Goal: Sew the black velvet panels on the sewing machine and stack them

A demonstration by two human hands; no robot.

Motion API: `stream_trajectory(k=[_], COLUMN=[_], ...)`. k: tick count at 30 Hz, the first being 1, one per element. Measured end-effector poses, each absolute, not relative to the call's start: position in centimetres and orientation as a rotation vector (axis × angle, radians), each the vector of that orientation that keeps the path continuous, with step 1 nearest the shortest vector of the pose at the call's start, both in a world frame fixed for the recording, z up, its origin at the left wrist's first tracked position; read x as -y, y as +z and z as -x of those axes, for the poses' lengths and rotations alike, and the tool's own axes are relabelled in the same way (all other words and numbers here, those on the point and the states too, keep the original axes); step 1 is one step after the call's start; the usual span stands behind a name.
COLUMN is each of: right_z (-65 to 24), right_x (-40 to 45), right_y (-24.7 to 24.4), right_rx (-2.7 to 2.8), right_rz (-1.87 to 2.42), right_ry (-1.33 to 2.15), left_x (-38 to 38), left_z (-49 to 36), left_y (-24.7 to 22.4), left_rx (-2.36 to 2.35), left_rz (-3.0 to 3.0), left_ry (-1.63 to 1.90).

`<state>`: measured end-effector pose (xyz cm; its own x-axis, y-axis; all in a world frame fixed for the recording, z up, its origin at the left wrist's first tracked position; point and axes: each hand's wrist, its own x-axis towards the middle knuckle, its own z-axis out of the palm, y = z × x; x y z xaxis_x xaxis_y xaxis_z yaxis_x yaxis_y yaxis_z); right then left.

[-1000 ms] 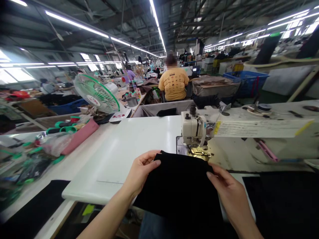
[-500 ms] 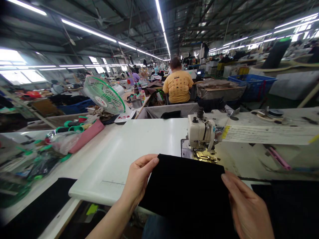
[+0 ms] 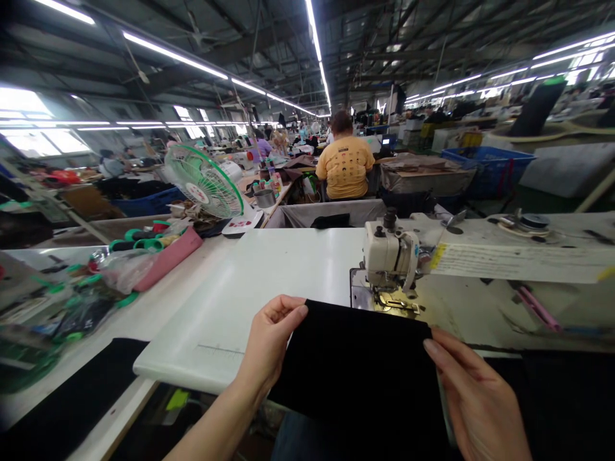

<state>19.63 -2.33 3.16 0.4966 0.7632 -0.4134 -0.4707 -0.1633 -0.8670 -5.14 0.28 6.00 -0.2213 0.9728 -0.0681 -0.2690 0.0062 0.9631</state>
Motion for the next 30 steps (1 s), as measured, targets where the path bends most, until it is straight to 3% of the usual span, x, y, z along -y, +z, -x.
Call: stream_trajectory(k=[8,19,30], right_z=[-19.8,-19.3,-19.1], right_x=[1.9,1.6,1.0], right_y=[1.1,2.4,2.5], right_rx=[0.637,0.605,0.627], right_rz=[1.318,1.078,1.077], right_ry=[0.867,1.071,1.049], left_x=[-0.9,-1.2,-1.0], left_z=[5.8,6.6,6.5], left_y=[6.1,6.6,6.6], left_rx=[-1.223,-1.297,-1.320], left_rz=[-0.884,-0.746,-0.741], left_ry=[1.512,1.460,1.451])
